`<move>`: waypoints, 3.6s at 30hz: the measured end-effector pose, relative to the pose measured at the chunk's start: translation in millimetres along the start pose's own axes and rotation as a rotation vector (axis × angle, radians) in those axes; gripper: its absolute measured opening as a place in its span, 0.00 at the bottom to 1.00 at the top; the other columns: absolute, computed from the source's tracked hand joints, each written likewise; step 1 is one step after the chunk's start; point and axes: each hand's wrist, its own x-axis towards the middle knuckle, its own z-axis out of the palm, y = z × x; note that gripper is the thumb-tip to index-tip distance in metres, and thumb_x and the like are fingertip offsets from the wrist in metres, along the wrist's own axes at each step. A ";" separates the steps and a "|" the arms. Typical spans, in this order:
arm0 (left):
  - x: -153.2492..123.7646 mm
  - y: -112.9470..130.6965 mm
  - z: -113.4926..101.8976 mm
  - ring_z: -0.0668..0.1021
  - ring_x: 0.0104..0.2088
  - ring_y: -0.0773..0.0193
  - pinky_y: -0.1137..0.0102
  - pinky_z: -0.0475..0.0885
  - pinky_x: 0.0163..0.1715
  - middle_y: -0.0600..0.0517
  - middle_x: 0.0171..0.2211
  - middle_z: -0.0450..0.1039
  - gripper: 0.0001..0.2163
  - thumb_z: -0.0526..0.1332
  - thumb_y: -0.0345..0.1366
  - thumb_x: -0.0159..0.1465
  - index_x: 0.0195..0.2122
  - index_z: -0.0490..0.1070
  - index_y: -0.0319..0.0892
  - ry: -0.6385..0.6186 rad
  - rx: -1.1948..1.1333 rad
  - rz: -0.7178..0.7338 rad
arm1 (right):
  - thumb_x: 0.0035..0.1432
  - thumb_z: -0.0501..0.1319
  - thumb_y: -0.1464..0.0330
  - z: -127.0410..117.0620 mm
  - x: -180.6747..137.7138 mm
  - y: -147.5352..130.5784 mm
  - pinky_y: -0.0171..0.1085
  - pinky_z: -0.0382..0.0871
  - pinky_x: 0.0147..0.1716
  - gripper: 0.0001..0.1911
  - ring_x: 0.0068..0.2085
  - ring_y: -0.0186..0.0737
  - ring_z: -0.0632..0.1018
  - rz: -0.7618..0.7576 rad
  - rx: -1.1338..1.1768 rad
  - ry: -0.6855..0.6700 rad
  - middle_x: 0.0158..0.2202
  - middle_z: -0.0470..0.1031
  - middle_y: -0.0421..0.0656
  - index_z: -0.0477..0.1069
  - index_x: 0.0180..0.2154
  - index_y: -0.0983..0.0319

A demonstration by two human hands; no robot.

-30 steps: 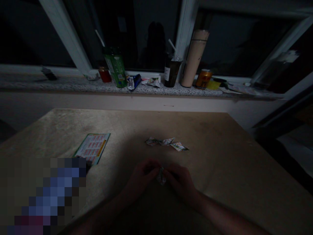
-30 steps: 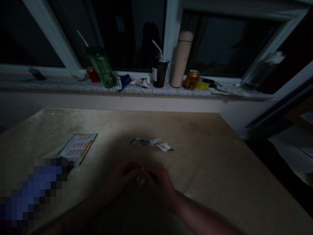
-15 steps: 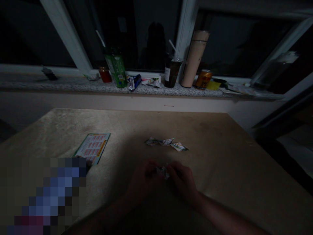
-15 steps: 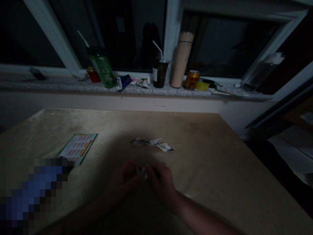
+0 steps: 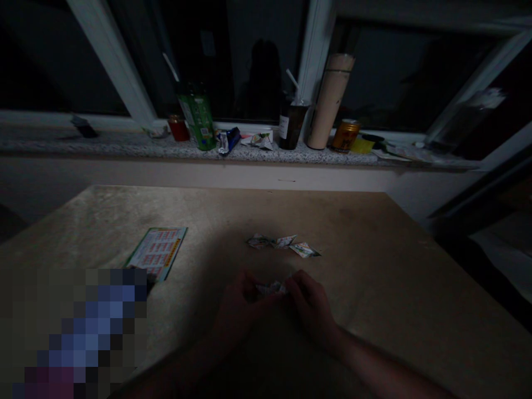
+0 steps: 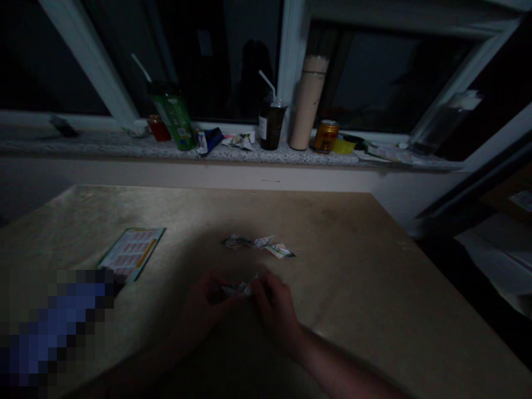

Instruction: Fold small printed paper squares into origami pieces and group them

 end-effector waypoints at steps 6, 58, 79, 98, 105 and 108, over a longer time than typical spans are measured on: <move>2.6 0.8 0.2 0.75 0.25 0.64 0.74 0.67 0.23 0.57 0.24 0.71 0.18 0.70 0.41 0.45 0.29 0.62 0.42 0.032 -0.171 -0.047 | 0.60 0.51 0.60 0.8 0.4 -2.6 0.30 0.57 0.21 0.15 0.22 0.32 0.62 0.007 0.075 -0.009 0.20 0.59 0.35 0.57 0.24 0.60; 1.6 -7.1 -11.4 0.69 0.20 0.67 0.76 0.62 0.23 0.56 0.18 0.69 0.19 0.54 0.50 0.61 0.23 0.72 0.41 -0.589 -0.002 0.039 | 0.59 0.52 0.54 -3.0 1.8 0.6 0.30 0.61 0.24 0.22 0.23 0.33 0.65 -0.017 0.127 -0.319 0.20 0.64 0.37 0.68 0.22 0.62; 10.4 -5.8 -10.9 0.68 0.21 0.67 0.76 0.61 0.24 0.56 0.18 0.66 0.19 0.52 0.48 0.62 0.23 0.69 0.40 -0.534 0.015 0.119 | 0.58 0.51 0.49 -4.1 2.1 1.9 0.30 0.48 0.17 0.25 0.19 0.29 0.54 0.118 0.304 -0.453 0.17 0.53 0.34 0.61 0.20 0.62; 2.8 0.6 -12.6 0.73 0.28 0.63 0.74 0.65 0.31 0.54 0.22 0.72 0.19 0.49 0.45 0.64 0.22 0.71 0.41 -0.446 0.073 0.119 | 0.56 0.47 0.46 -1.7 0.6 -0.7 0.32 0.50 0.18 0.29 0.20 0.31 0.57 0.187 0.100 -0.189 0.16 0.54 0.35 0.59 0.18 0.61; 1.9 -1.3 -14.0 0.73 0.28 0.64 0.73 0.63 0.38 0.54 0.22 0.71 0.27 0.40 0.42 0.68 0.19 0.72 0.43 -0.382 0.158 0.222 | 0.57 0.46 0.46 -2.7 -3.9 1.0 0.34 0.57 0.21 0.27 0.23 0.35 0.62 0.182 0.042 -0.082 0.19 0.61 0.38 0.63 0.21 0.60; 3.8 -1.0 -13.2 0.73 0.28 0.64 0.74 0.64 0.37 0.53 0.22 0.72 0.28 0.41 0.42 0.68 0.18 0.72 0.43 -0.344 0.153 0.228 | 0.60 0.45 0.49 -3.8 -3.0 2.1 0.34 0.60 0.23 0.27 0.23 0.36 0.63 0.104 0.078 -0.061 0.19 0.61 0.38 0.63 0.21 0.60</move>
